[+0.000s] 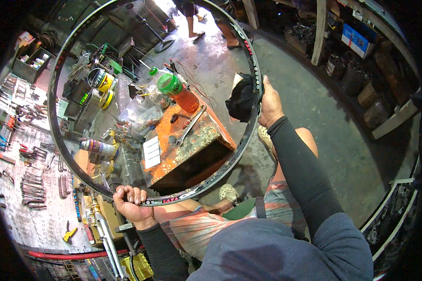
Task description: The person sits on the floor and cleans a bicycle rim by hand, rotating it and wiping the inner and outer surfaces with a cloth. The person repeatedly inspects the rim while removing dirt and debris.
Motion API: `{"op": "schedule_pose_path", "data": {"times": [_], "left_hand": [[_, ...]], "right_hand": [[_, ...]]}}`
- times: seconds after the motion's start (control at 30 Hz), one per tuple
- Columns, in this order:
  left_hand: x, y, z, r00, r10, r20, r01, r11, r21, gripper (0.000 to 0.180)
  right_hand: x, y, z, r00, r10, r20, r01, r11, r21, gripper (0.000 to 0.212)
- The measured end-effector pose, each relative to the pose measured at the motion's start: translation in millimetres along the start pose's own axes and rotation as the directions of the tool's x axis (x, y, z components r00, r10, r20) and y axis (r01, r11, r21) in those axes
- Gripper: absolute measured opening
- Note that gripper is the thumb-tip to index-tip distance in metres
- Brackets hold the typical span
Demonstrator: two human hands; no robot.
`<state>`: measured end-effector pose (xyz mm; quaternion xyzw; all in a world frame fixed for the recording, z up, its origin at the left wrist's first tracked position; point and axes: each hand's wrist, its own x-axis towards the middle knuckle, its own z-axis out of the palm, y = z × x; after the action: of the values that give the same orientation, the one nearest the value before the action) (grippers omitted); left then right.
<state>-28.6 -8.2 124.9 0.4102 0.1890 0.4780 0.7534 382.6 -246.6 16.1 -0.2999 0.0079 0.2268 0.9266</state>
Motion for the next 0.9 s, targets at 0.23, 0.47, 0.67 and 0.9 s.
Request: {"op": "schedule_pose_path", "data": {"times": [0.23,0.47,0.67,0.9], "left_hand": [[-2.3,-8.3,-9.0,0.998,0.024,0.057,-0.023,1.0,-0.012,0.019],[-1.9,-27.1,-49.9,0.979,0.148,0.138,-0.161,0.984,0.083,0.017],[28.7,5.9,-28.8,0.913,0.405,0.045,-0.347,0.715,0.607,0.044],[54.3,23.6,-25.0,0.921,0.389,0.036,-0.298,0.64,0.708,0.029]], "right_hand": [[-1.3,1.0,-2.6,0.993,-0.044,0.111,0.061,0.986,-0.153,0.042],[-18.7,1.0,18.3,0.992,-0.074,0.106,0.101,0.954,-0.283,0.025],[6.1,-24.9,17.9,0.907,-0.378,0.187,0.421,0.835,-0.354,0.024],[-8.6,-78.6,23.7,0.808,-0.541,0.233,0.547,0.542,-0.638,0.031]]}}
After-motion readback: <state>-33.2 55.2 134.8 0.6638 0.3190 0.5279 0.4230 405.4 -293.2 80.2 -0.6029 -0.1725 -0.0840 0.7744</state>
